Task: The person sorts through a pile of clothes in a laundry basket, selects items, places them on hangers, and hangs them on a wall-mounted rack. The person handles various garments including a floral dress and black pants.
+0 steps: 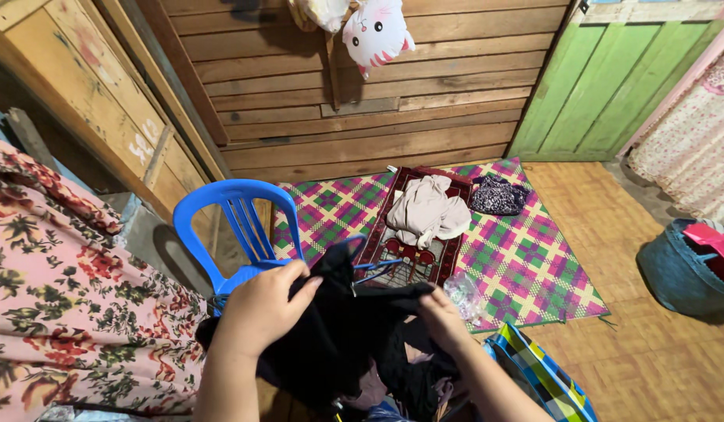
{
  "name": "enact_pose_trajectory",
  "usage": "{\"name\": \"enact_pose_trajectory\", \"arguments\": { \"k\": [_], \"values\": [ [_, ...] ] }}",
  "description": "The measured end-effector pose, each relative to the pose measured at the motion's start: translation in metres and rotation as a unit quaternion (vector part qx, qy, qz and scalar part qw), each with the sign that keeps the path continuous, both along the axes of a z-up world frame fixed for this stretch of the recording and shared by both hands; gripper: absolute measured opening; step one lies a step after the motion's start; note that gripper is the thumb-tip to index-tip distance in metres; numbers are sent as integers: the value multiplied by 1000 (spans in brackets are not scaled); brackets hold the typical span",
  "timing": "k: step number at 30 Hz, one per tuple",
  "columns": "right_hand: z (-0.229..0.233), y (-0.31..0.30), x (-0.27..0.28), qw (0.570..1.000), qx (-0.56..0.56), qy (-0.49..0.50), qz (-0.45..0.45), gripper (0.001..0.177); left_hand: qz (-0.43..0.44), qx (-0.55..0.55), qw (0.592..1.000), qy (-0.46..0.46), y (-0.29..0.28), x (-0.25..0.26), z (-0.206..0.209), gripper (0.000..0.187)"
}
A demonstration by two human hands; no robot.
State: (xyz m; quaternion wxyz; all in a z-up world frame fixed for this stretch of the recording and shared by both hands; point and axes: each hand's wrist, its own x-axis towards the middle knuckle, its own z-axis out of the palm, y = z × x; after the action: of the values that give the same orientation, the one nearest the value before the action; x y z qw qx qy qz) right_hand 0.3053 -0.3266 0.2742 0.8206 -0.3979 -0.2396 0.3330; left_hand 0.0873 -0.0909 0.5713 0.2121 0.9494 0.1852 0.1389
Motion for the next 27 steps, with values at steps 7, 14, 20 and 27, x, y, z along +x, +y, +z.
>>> {"name": "enact_pose_trajectory", "arguments": {
  "k": [7, 14, 20, 27],
  "values": [
    [95, -59, 55, 852, -251, -407, -214, 18, -95, -51, 993, 49, 10, -5, -29, 36],
    [181, -14, 7, 834, -324, -436, -98, 22, -254, -116, 960, -8, -15, 5, -53, 33],
    [174, 6, -19, 866, -331, -328, 179, 30, -222, -159, 962, 29, -29, 7, -64, 29],
    [155, 6, -34, 938, -268, -68, 210, 26, -216, -170, 959, 73, -40, 6, -75, 24]
  ]
}}
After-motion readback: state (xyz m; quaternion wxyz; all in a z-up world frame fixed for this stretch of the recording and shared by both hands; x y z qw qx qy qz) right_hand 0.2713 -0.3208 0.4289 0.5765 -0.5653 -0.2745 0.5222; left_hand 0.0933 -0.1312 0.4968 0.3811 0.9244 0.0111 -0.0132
